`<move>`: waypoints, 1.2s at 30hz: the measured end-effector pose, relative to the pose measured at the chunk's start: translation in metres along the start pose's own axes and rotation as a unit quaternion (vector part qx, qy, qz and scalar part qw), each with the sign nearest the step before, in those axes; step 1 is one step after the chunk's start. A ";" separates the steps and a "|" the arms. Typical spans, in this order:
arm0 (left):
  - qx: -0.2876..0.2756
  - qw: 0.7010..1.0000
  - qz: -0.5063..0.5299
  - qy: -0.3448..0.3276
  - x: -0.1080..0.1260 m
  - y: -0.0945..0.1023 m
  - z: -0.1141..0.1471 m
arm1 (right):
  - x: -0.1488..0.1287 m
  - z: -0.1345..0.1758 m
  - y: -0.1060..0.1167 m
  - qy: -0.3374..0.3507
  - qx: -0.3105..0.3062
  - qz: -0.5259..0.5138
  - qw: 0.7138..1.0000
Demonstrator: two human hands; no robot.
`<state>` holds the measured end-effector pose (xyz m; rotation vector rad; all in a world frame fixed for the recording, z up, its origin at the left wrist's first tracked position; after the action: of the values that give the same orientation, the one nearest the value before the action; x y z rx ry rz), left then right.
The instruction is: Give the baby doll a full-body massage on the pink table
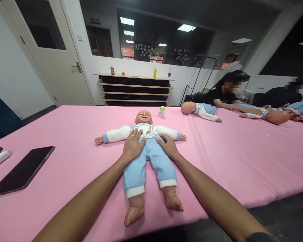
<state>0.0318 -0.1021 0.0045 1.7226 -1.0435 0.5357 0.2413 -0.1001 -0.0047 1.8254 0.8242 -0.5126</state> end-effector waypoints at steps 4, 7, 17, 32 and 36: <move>0.013 0.997 0.076 0.004 -0.012 0.009 -0.001 | -0.002 0.000 0.005 0.009 0.006 0.005 1.000; 0.019 0.991 0.132 0.000 -0.019 0.017 -0.001 | -0.003 0.000 0.005 0.016 0.012 0.009 1.000; 0.004 0.992 0.124 -0.017 -0.026 0.024 -0.004 | -0.002 0.001 0.002 0.002 0.018 -0.001 1.000; 0.041 0.998 0.010 -0.050 -0.033 0.037 -0.006 | -0.003 0.003 0.002 -0.024 0.017 0.010 1.000; 0.066 0.997 0.029 -0.033 -0.036 0.037 -0.006 | -0.004 0.004 0.002 -0.022 0.009 0.002 1.000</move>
<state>-0.0178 -0.0869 -0.0001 1.8422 -1.1291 0.5990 0.2398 -0.1050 -0.0024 1.8260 0.7883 -0.5574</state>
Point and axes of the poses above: each hand's wrist, its own z-axis away from the middle knuckle, its own y-axis out of the back of the hand, x = y × z, the point moved 6 cm from there along -z, towards the middle knuckle, and after that the axes turned 15 degrees about z, right-handed, at the moved point
